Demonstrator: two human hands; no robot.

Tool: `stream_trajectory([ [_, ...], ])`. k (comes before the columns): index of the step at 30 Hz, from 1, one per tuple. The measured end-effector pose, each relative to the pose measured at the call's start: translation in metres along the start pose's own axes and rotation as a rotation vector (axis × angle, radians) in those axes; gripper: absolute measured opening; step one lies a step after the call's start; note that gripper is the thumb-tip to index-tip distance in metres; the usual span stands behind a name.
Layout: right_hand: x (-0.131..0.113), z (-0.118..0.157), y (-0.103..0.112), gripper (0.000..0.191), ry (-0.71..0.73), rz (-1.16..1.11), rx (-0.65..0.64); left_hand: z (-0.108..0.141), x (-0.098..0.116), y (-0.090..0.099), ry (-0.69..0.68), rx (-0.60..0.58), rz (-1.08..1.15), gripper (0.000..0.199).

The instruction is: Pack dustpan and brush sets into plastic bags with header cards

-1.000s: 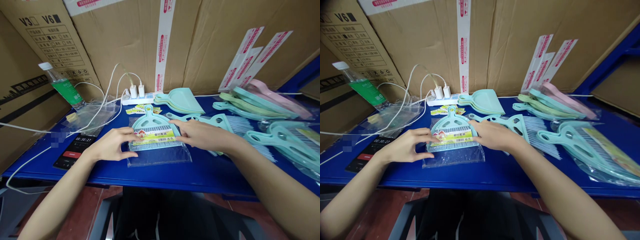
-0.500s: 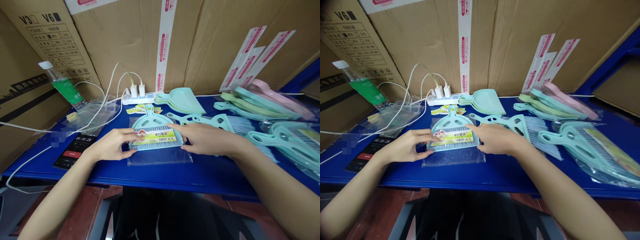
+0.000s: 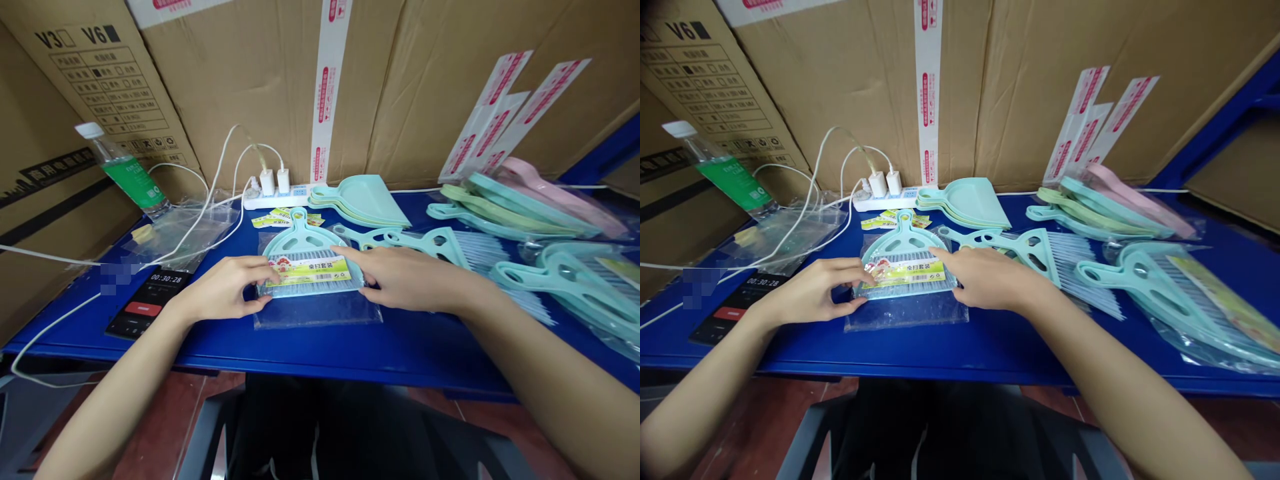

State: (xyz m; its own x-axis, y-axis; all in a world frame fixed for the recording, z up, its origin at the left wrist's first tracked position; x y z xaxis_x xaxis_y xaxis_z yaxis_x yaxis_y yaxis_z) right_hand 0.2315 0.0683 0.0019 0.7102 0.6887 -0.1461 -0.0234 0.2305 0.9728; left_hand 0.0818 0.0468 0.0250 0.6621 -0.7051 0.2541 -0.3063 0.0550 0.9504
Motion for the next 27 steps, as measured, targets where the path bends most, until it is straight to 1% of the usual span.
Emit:
stream_trajectory([
  [3,0.0,-0.001,0.001,0.074,0.024,0.003,0.023,0.0,0.003,0.0,-0.019,-0.005,-0.004,0.011],
  [9,0.004,0.0,-0.003,0.074,0.01,-0.011,-0.009,0.0,0.004,-0.002,-0.019,-0.03,0.006,0.013],
  [12,0.005,0.0,-0.003,0.078,0.025,-0.003,0.006,0.0,0.005,-0.002,-0.022,-0.04,0.015,0.014],
  [15,0.005,0.001,-0.002,0.076,0.045,0.007,0.029,0.001,0.006,-0.002,-0.032,-0.046,0.03,0.014],
  [18,0.001,0.0,0.001,0.066,0.055,0.0,0.041,0.001,0.006,-0.002,-0.037,-0.051,0.036,0.015],
  [23,-0.001,0.0,0.002,0.034,-0.011,-0.017,-0.014,0.001,0.005,-0.003,-0.03,-0.05,0.035,0.015],
  [27,-0.006,0.0,0.008,0.027,0.008,-0.038,0.017,0.0,0.005,-0.004,-0.012,-0.066,0.039,0.015],
])
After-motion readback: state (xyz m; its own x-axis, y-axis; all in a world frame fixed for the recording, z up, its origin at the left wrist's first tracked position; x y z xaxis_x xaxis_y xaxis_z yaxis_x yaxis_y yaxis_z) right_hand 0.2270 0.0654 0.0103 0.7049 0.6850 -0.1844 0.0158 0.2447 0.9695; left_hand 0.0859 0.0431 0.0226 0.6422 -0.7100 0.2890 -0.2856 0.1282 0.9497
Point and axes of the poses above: each hand's wrist, its own z-axis away from the middle knuckle, its own y-axis out of the back of the hand, x = y × z, the point moved 10 cm from there along -z, towards the middle knuckle, and after that the axes turned 11 degrees about y, right-handed, at the moved point
